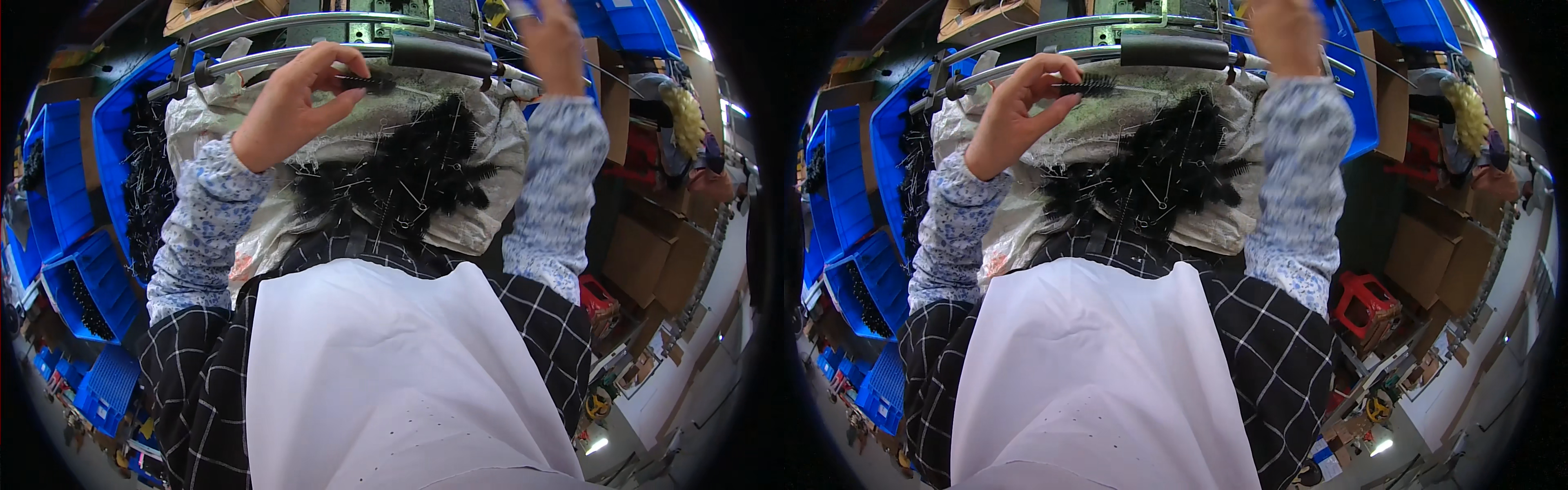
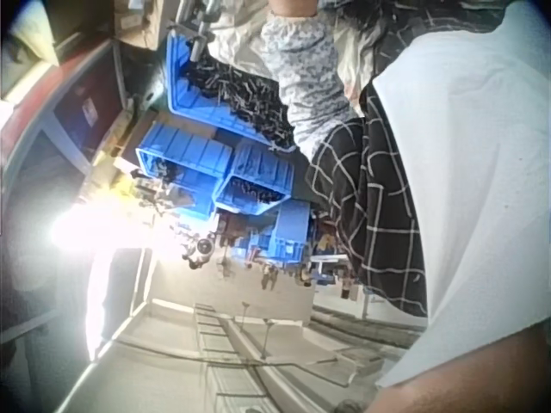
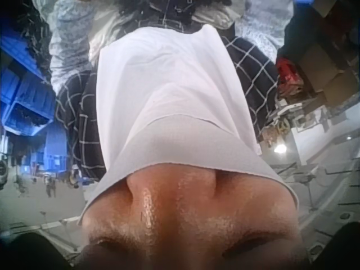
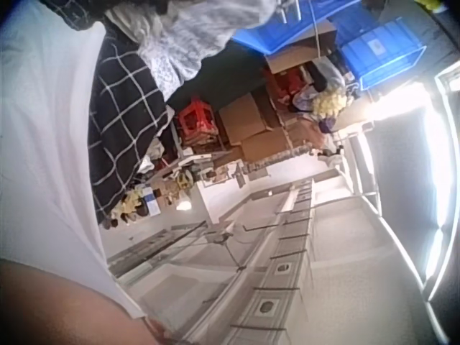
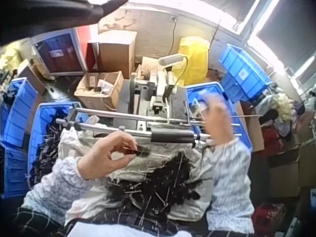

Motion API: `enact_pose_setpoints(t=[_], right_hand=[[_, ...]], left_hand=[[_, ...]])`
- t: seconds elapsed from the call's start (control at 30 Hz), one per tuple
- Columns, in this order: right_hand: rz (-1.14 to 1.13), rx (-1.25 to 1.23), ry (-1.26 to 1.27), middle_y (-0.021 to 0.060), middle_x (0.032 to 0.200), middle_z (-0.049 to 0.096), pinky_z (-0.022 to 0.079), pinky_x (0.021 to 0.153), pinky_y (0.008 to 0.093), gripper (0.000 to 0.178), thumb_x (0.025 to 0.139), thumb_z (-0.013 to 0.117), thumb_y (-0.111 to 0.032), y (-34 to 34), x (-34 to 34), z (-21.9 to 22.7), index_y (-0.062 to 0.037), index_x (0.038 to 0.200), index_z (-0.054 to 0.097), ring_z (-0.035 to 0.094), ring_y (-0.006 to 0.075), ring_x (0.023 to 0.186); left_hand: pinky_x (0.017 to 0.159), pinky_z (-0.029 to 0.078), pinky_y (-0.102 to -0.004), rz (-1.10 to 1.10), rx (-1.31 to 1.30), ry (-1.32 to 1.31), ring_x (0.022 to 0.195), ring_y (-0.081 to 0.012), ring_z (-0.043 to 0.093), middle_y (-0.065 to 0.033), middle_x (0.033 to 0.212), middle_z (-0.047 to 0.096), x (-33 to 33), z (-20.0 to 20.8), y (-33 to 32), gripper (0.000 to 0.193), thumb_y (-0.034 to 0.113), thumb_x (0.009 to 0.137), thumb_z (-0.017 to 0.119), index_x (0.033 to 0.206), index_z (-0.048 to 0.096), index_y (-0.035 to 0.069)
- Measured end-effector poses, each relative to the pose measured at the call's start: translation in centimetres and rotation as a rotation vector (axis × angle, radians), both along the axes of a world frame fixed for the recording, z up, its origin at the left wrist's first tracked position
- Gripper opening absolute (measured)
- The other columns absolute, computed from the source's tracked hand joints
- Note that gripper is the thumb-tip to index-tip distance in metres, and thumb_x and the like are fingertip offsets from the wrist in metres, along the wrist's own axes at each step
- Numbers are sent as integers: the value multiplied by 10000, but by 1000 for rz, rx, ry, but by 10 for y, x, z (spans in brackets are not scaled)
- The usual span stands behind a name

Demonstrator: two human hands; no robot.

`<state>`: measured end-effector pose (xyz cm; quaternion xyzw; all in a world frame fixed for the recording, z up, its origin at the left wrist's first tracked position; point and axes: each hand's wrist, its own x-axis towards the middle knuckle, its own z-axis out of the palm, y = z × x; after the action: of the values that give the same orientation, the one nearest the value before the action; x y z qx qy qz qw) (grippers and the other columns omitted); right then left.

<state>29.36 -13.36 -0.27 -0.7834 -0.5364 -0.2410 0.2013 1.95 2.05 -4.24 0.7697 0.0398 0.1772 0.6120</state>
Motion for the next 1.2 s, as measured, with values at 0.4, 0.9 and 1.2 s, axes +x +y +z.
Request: enact_pose_setpoints(t=[0.4,0.9,1.2], right_hand=[[-152,-82,264,124,878,654,489,773,422,198,836,606,-143,39,-37,-37,-81,1020,643,626,320,858],[-170,-142,124,100,795,653,497,716,405,152,812,617,-195,66,4,-75,-151,941,686,637,292,786],[-142,-165,205,113,849,639,476,771,413,194,814,625,-201,65,11,-76,-157,989,696,611,309,835]], left_hand=[[793,488,-366,-349,283,502,856,-257,599,-136,1145,525,-66,22,-15,538,167,747,750,1209,495,60],[697,481,-452,-381,620,706,779,-346,611,-144,806,606,-90,-17,-39,251,118,733,638,947,520,63],[748,495,-353,-145,231,569,847,-276,626,-129,910,634,-83,21,-1,288,103,779,687,1024,553,34]])
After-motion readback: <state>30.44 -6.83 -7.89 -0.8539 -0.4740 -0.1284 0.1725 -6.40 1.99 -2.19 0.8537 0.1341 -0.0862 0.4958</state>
